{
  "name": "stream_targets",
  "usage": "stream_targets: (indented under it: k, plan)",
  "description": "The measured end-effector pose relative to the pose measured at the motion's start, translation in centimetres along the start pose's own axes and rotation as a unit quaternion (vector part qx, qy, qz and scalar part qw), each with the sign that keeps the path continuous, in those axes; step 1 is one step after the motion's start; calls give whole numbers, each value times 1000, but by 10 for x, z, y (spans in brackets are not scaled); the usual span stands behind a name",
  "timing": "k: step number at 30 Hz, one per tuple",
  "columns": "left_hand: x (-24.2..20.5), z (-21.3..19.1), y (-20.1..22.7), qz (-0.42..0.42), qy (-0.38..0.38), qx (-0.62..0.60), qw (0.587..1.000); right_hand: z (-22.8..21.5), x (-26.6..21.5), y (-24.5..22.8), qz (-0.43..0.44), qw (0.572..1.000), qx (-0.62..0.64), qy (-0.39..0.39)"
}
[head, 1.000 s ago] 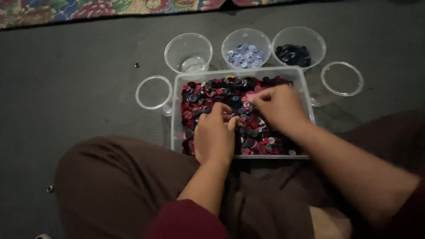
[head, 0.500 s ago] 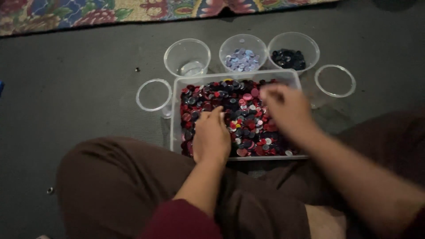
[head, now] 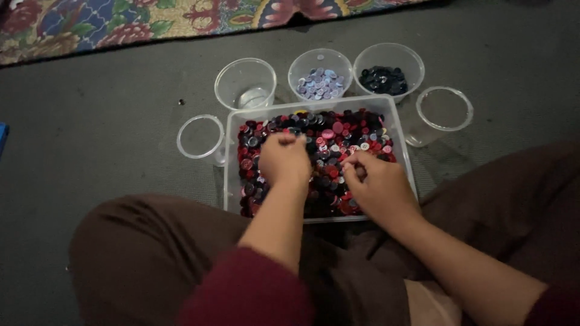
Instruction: Sorting a variety of colored buttons from a large central tray into smaller individual plastic containers.
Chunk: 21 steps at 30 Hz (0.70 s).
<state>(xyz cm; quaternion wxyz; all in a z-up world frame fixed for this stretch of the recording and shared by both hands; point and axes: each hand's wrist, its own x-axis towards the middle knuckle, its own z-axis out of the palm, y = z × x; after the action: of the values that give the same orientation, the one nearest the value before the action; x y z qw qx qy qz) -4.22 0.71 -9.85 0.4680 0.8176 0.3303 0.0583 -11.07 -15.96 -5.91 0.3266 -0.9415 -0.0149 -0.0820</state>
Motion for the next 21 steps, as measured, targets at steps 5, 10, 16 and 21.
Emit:
stream_targets:
  k: [5, 10, 16, 21]
  plan:
    - [52, 48, 62, 21, 50, -47, 997, 3, -1, 3, -19, 999, 20, 28]
    - [38, 33, 79, 40, 56, -108, 992, 0, -1, -1, -16, 999, 19, 35]
    - [-49, -55, 51, 90, -78, 94, 988, 5, -1, 5, -7, 1000, -6, 16]
    - [-59, -75, 14, 101, -199, 331, 917, 7, 0, 9, 14, 999, -34, -7]
